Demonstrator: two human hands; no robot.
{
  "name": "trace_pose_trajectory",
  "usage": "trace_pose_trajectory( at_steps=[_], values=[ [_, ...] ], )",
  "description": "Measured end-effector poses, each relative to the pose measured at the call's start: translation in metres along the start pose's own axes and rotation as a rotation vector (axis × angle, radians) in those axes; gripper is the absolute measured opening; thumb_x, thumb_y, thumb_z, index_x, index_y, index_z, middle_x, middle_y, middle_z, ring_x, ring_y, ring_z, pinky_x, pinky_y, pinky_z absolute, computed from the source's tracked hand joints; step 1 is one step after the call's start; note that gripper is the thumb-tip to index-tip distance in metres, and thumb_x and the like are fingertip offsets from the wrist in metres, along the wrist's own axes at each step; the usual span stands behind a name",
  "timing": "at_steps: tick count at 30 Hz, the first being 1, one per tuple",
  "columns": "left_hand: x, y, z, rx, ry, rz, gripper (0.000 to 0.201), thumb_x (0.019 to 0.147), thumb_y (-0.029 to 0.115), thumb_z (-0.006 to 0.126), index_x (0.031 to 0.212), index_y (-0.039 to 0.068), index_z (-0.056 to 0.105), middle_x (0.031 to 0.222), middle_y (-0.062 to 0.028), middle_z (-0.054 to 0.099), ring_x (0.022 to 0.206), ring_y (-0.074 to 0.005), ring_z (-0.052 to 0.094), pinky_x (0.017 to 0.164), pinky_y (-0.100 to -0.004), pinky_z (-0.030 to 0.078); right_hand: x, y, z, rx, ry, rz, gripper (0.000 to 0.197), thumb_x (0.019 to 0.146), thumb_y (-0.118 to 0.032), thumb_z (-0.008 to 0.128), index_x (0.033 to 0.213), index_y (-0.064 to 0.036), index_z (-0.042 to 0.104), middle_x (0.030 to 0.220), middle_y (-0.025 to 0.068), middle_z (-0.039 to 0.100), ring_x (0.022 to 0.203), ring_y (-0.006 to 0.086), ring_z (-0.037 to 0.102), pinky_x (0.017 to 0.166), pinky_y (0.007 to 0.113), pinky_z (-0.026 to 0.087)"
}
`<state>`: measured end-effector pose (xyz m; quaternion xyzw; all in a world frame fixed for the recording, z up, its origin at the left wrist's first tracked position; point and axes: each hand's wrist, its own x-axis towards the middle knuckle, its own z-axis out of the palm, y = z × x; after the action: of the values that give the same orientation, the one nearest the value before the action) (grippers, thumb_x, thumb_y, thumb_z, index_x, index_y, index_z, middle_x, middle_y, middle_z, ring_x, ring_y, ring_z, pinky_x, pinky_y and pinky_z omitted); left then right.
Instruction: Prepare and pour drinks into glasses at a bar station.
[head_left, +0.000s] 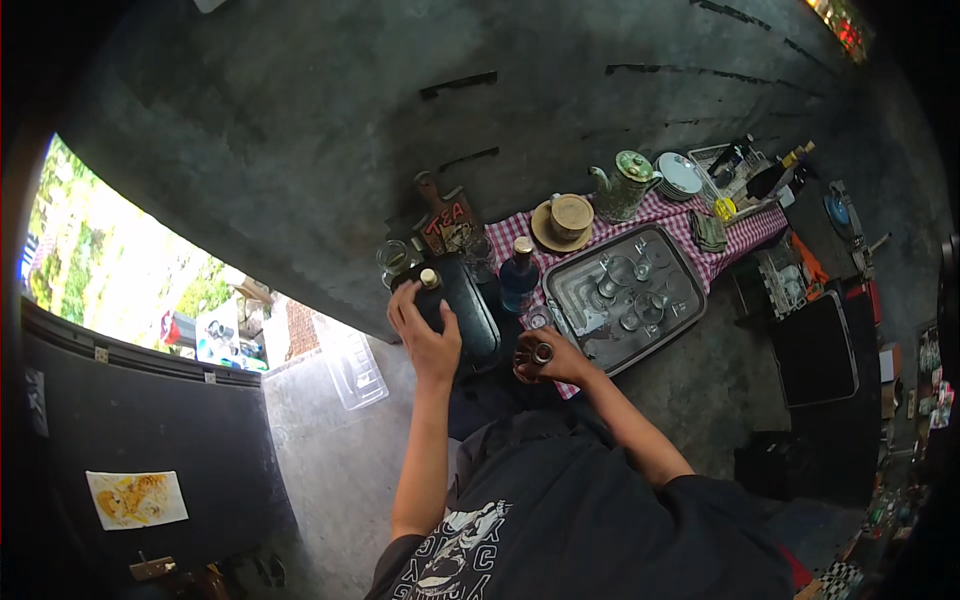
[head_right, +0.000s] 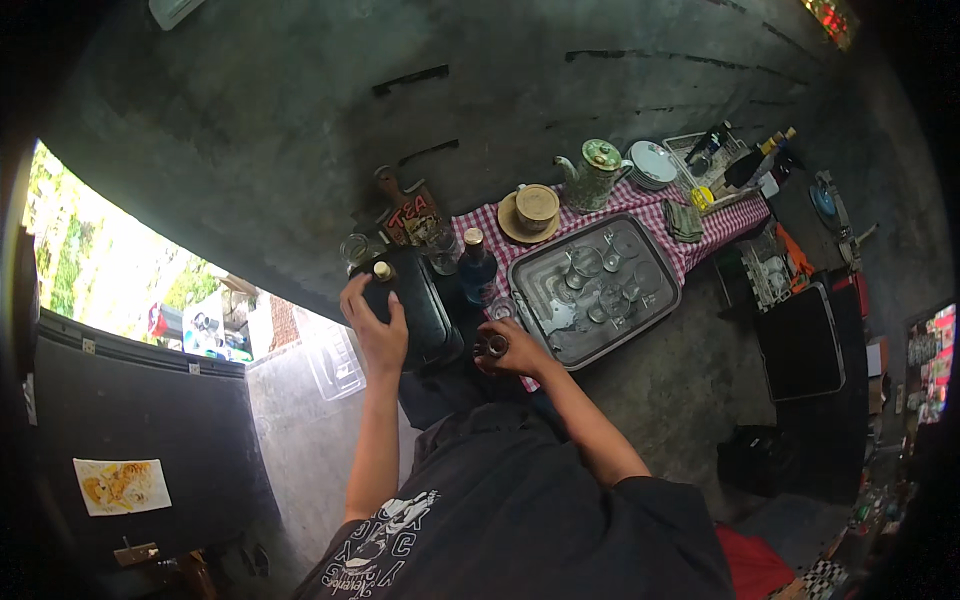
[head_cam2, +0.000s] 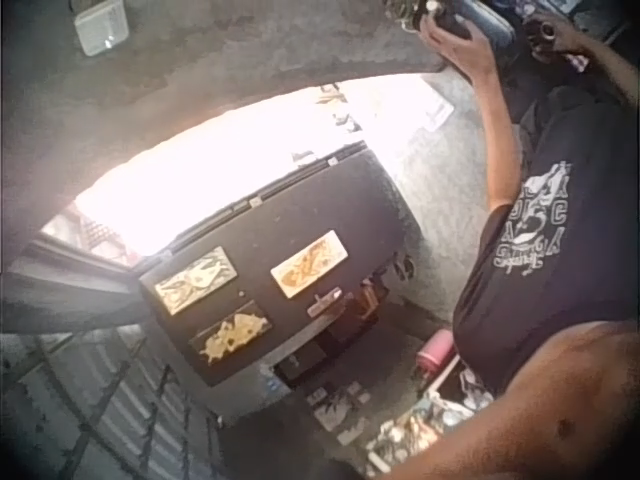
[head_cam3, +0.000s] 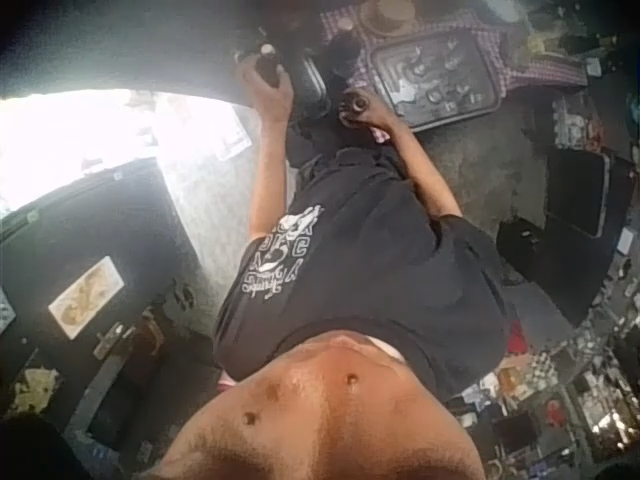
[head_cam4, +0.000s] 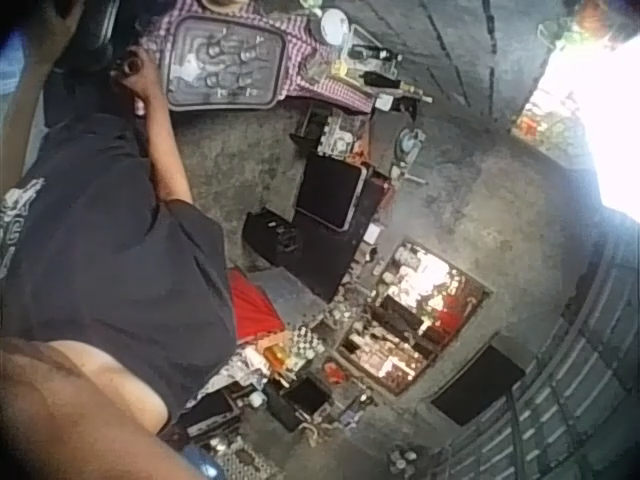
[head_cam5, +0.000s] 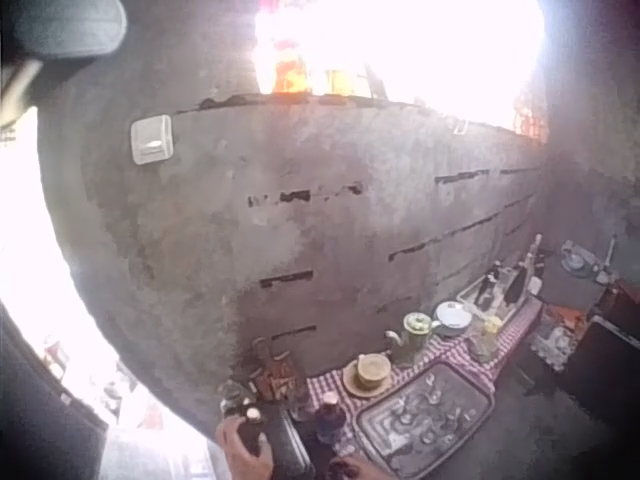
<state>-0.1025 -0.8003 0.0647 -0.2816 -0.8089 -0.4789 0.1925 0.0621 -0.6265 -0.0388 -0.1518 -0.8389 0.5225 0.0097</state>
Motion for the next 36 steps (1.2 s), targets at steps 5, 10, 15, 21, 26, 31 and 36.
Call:
trace_pose_trajectory(
  at_steps=[5,10,15,21,26,31,36],
  values=[
    [-0.031,0.021,-0.005,-0.035,-0.019,0.003,0.042,0.078,0.002,0.063,0.119,-0.001,0.052,0.121,-0.0203,0.052,0.118,-0.0376,0.047,0.105,-0.0461,0.033,-0.002,0.000,0.000,-0.044,0.055,-0.029,0.072,0.068,-0.036,0.084,0.126,-0.0061,0.055,0.122,0.0163,0.057,0.117,0.0329,0.054,0.098,0.041,0.045],
    [-0.065,0.035,-0.005,-0.091,-0.014,0.034,0.034,0.077,-0.001,0.060,0.111,-0.002,0.054,0.111,-0.0190,0.055,0.113,-0.0357,0.050,0.101,-0.0450,0.037,-0.008,0.004,0.007,-0.042,0.098,-0.088,0.074,0.068,-0.036,0.085,0.127,-0.0038,0.053,0.123,0.0164,0.057,0.118,0.0345,0.053,0.098,0.040,0.044],
    [-0.095,0.045,-0.011,-0.224,-0.137,0.080,0.018,0.078,-0.007,0.053,0.095,-0.001,0.058,0.092,-0.0171,0.060,0.090,-0.0346,0.060,0.090,-0.0414,0.048,-0.014,0.007,0.000,-0.132,0.014,-0.091,0.085,0.068,-0.034,0.085,0.136,-0.0040,0.045,0.130,0.0172,0.052,0.123,0.0362,0.049,0.103,0.041,0.042],
    [-0.126,0.052,-0.009,-0.261,-0.279,-0.007,0.018,0.077,-0.007,0.055,0.094,-0.001,0.059,0.089,-0.0163,0.060,0.090,-0.0342,0.060,0.090,-0.0407,0.048,-0.024,0.009,-0.004,-0.094,-0.004,-0.099,0.098,0.063,-0.025,0.089,0.144,-0.0048,0.036,0.139,0.0171,0.046,0.132,0.0353,0.043,0.110,0.039,0.037],
    [-0.139,0.037,0.023,-0.196,-0.616,-0.348,0.049,0.083,0.012,0.067,0.124,-0.001,0.046,0.118,-0.0188,0.050,0.112,-0.0345,0.054,0.095,-0.0402,0.046,-0.024,0.015,-0.009,-0.035,-0.011,-0.066,0.099,0.063,-0.025,0.088,0.146,-0.0102,0.035,0.144,0.0164,0.043,0.134,0.0360,0.041,0.110,0.041,0.037],
    [-0.145,0.021,0.045,-0.155,-0.694,-0.297,0.074,0.082,0.025,0.073,0.139,-0.001,0.033,0.138,-0.0223,0.040,0.129,-0.0378,0.044,0.106,-0.0419,0.039,-0.026,0.026,0.000,0.085,0.046,-0.112,0.096,0.064,-0.023,0.087,0.144,-0.0108,0.037,0.141,0.0159,0.047,0.132,0.0342,0.046,0.108,0.040,0.039],
    [-0.145,0.011,0.066,-0.149,-0.753,-0.332,0.078,0.080,0.027,0.076,0.143,0.005,0.036,0.147,-0.0227,0.033,0.134,-0.0386,0.041,0.108,-0.0420,0.038,-0.032,0.037,0.013,0.167,0.100,-0.062,0.094,0.063,-0.020,0.085,0.144,-0.0102,0.038,0.141,0.0163,0.047,0.131,0.0335,0.047,0.108,0.040,0.040]
  ],
)
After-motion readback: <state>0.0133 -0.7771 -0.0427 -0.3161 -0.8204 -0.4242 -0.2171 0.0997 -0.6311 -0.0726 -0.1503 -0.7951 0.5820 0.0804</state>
